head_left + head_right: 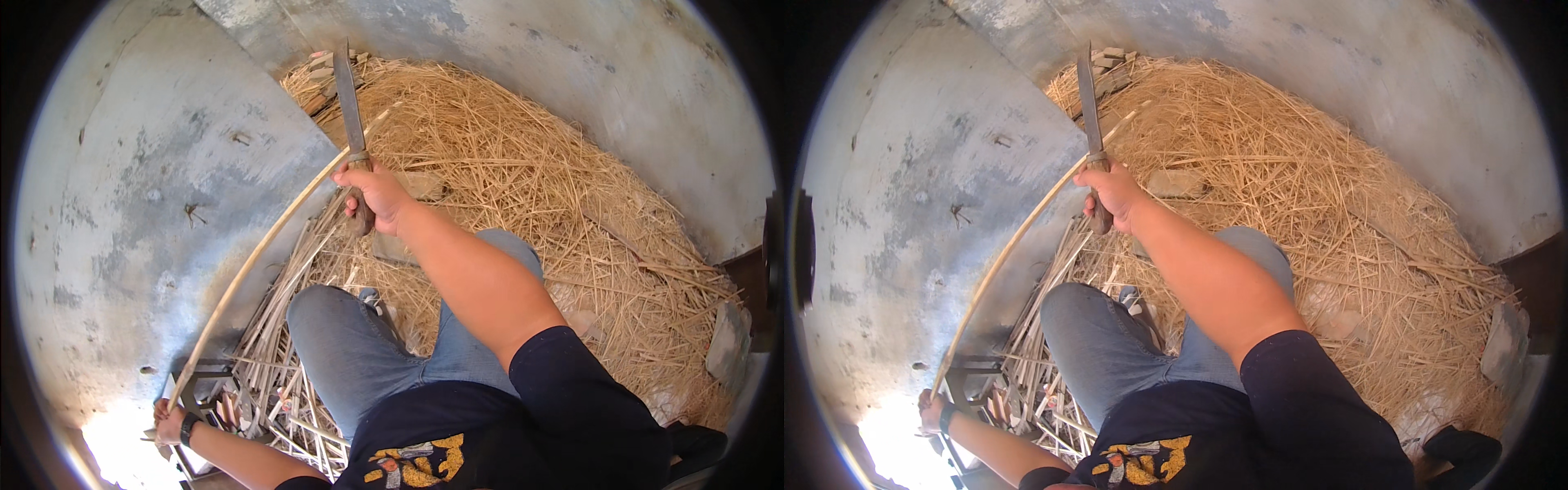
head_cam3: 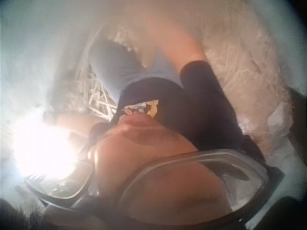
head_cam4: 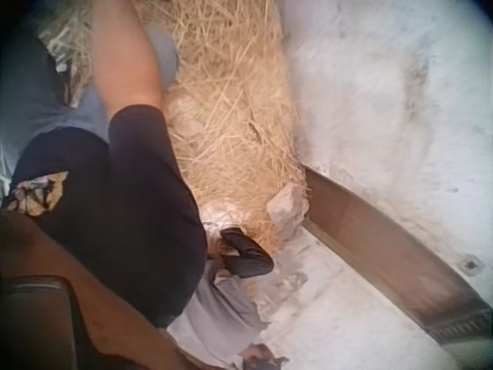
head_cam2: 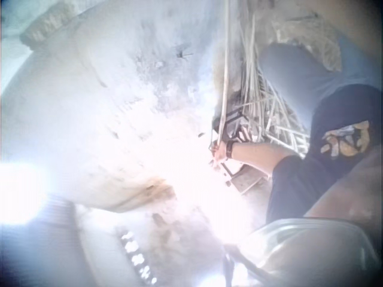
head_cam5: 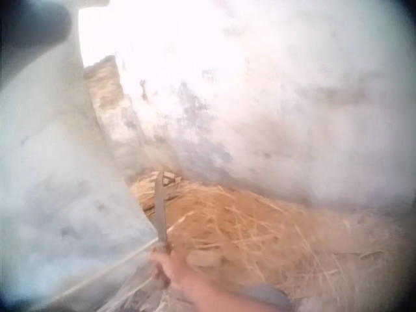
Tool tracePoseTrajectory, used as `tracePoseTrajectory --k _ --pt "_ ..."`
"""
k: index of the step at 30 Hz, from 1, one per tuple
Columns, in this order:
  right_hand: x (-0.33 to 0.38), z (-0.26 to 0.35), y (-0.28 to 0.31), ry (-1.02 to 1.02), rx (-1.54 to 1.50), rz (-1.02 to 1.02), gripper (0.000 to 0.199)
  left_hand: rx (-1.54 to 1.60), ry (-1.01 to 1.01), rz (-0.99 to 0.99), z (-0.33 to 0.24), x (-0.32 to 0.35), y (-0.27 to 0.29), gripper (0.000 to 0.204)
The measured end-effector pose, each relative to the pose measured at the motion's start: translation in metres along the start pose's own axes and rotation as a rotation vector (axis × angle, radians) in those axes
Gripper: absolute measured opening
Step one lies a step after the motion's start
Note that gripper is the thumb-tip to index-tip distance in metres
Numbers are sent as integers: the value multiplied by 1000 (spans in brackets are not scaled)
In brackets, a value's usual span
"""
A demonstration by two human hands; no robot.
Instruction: The person sits on a hay-covered floor and uses a machete to split long bamboo poles into thin strips. They hold the pole with one hand and repeatedly strike it with the machete to separate the fibers, then drop the finished strips onto a pile.
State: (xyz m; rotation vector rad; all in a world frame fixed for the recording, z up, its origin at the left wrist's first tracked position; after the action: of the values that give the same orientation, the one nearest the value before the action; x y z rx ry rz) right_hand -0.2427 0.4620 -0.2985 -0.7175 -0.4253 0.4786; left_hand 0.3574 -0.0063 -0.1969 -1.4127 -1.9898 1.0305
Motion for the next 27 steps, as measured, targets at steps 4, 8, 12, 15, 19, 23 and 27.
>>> tracePoseTrajectory --k 4,8,12,15,19,23,27 --pt "-10 -2 -4 -59 -106 59 29 105 70 87 0 -3 -10 75" --pt "-11 18 24 3 -8 -41 29 19 226 -22 79 32 -9 57" --pt "-8 39 35 113 22 -93 26 -807 120 -164 127 54 9 53" --pt "-1 51 36 178 37 -132 27 -1550 -661 -173 99 71 -37 63" --pt "-3 68 52 242 98 -178 27 -1180 -949 1013 198 291 -179 51" --pt "-8 72 49 257 138 -162 28 -1131 -1101 1749 244 486 -230 45" --pt "-5 68 44 253 171 -158 26 -1306 -603 1950 300 498 -216 31"
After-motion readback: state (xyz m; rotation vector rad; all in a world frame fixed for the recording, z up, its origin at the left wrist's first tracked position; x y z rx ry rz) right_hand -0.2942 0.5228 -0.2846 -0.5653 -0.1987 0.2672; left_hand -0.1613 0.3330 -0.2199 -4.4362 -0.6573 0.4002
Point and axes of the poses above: each hand's wrist, its own x-axis away from the middle knuckle, its own y-axis out of the back of the hand, z = x × y, the point moved 10 cm from there along -x, towards the middle knuckle, and after that the axes turned 7 degrees about -z, right-handed, at the moved point
